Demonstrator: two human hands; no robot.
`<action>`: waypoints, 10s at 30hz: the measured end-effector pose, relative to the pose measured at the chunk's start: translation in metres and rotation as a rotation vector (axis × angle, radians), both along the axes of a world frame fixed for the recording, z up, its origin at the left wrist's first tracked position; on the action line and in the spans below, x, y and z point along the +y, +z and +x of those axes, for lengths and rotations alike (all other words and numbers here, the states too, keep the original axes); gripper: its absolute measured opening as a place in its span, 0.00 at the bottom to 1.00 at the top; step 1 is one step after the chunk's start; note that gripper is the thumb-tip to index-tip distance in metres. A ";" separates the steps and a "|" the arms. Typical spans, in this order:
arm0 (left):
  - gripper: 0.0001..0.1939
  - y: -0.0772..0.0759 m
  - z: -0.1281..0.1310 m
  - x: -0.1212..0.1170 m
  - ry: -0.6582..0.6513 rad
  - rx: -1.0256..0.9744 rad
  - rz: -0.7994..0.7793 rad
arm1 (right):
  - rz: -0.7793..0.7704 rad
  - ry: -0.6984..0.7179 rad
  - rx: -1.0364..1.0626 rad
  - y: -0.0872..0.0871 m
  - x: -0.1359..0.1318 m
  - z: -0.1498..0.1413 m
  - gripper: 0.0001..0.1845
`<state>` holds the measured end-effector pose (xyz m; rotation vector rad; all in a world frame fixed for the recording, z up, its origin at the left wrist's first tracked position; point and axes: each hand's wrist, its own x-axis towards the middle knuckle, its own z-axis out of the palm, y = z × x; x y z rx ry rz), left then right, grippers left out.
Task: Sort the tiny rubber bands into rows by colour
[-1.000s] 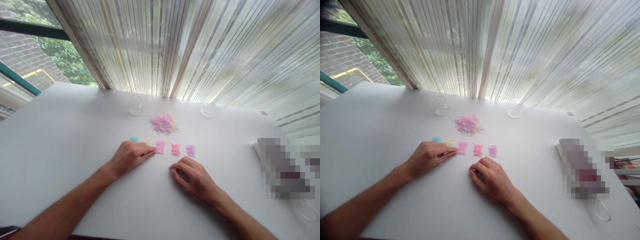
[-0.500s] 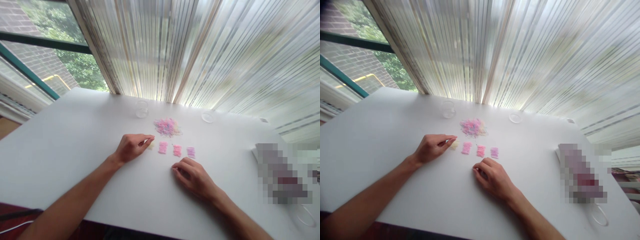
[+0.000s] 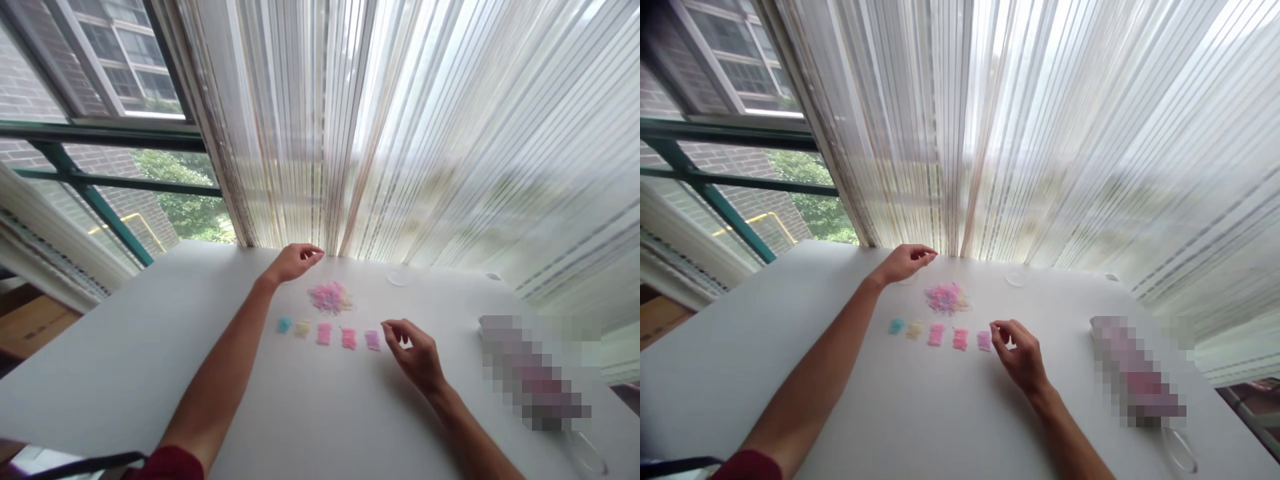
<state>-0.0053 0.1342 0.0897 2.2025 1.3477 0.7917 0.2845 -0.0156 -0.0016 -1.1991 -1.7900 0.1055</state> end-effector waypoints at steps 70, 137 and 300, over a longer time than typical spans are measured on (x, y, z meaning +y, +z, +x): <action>0.11 -0.044 0.036 -0.008 -0.231 0.335 0.046 | -0.368 -0.269 0.338 -0.016 0.030 0.026 0.26; 0.08 -0.027 0.027 -0.009 -0.249 0.170 0.095 | -0.397 -0.277 0.326 -0.014 0.029 0.026 0.23; 0.05 -0.090 0.007 -0.146 -0.480 -0.153 0.231 | -0.161 0.397 -0.054 0.000 -0.037 -0.054 0.04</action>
